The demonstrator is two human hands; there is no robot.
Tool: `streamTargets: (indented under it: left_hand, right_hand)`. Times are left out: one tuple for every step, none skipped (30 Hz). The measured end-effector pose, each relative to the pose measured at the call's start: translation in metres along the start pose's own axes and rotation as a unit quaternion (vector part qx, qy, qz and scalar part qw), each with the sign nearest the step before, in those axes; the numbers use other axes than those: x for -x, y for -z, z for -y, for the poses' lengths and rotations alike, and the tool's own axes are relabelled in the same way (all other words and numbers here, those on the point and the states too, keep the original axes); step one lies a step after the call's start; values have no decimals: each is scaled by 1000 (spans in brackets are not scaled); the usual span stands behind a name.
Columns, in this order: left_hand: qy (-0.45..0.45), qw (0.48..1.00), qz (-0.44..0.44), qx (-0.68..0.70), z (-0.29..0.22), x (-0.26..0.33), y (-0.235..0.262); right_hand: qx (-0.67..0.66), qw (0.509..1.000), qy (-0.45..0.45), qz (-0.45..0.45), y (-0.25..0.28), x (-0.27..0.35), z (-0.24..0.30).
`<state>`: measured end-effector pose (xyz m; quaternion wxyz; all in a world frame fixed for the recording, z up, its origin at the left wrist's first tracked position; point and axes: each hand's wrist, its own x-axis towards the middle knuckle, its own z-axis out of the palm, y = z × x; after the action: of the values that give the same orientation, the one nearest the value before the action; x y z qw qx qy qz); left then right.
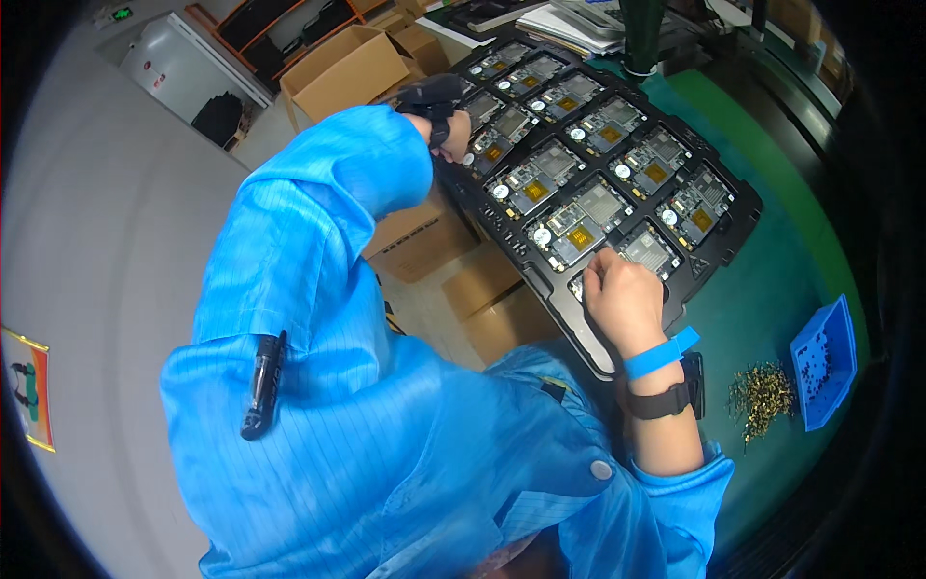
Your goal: Assembling electronic circuit boards and placing them into a tray.
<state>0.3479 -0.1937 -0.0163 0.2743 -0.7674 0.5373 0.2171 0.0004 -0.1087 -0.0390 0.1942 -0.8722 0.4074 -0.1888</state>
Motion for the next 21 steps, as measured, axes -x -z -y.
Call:
streamTargets:
  left_hand:
    - [-9,1000,10,22,1,8,0]
    - [-8,1000,9,20,1,6,1]
    - [6,999,19,39,3,1,-1]
    - [20,998,30,61,5,-4,-5]
    - [22,997,29,61,7,-10,-7]
    - [18,999,48,-14,10,-16,-6]
    - [12,994,68,-90,11,-27,-7]
    - [12,994,67,-89,16,-42,-11]
    - [32,994,61,-84,24,-60,-19]
    - [50,994,55,-83,26,-69,-23]
    - [47,994,56,-86,14,-52,-17]
    - [54,997,8,-59,2,-32,-13]
    - [65,997,-43,-27,-5,-11,-8]
    - [68,996,-44,-25,-3,-5,-5]
    - [72,997,-6,-18,0,-1,-3]
    - [74,997,34,-14,1,0,-2]
    - [75,996,34,-14,1,0,-4]
    - [57,998,-16,8,2,-3,-8]
    - [39,997,-66,29,4,-7,-13]
    - [42,996,-67,31,23,-25,-20]
    - [-38,998,-53,15,55,-53,-29]
  right_hand:
    - [3,1000,1,1,-1,0,0]
    - [2,1000,0,-1,-1,-1,0]
    - [4,1000,0,-2,-2,-1,0]
    - [8,1000,1,-2,-2,0,-1]
    - [7,1000,2,-2,-2,0,0]
    - [5,1000,7,-9,-2,0,0]
    - [5,1000,8,-14,-3,0,0]
    - [5,1000,9,-14,-4,0,0]
    - [3,999,18,-29,-5,0,0]
    - [1,999,22,-44,-7,0,-1]
    - [1,999,17,-45,-7,0,-2]
    - [3,999,9,-45,-7,-1,-4]
    - [5,999,8,-45,-7,0,-3]
    - [6,999,12,-45,-6,0,-2]
    - [0,999,15,-45,-6,0,-2]
    - [-6,999,15,-45,-7,1,-2]
    - [-7,999,15,-44,-6,1,-2]
    - [-6,999,14,-47,-6,1,-1]
    - [-5,999,12,-50,-6,1,-1]
    - [-5,999,16,-49,-6,1,-1]
    - [-11,998,29,-52,-6,1,-1]
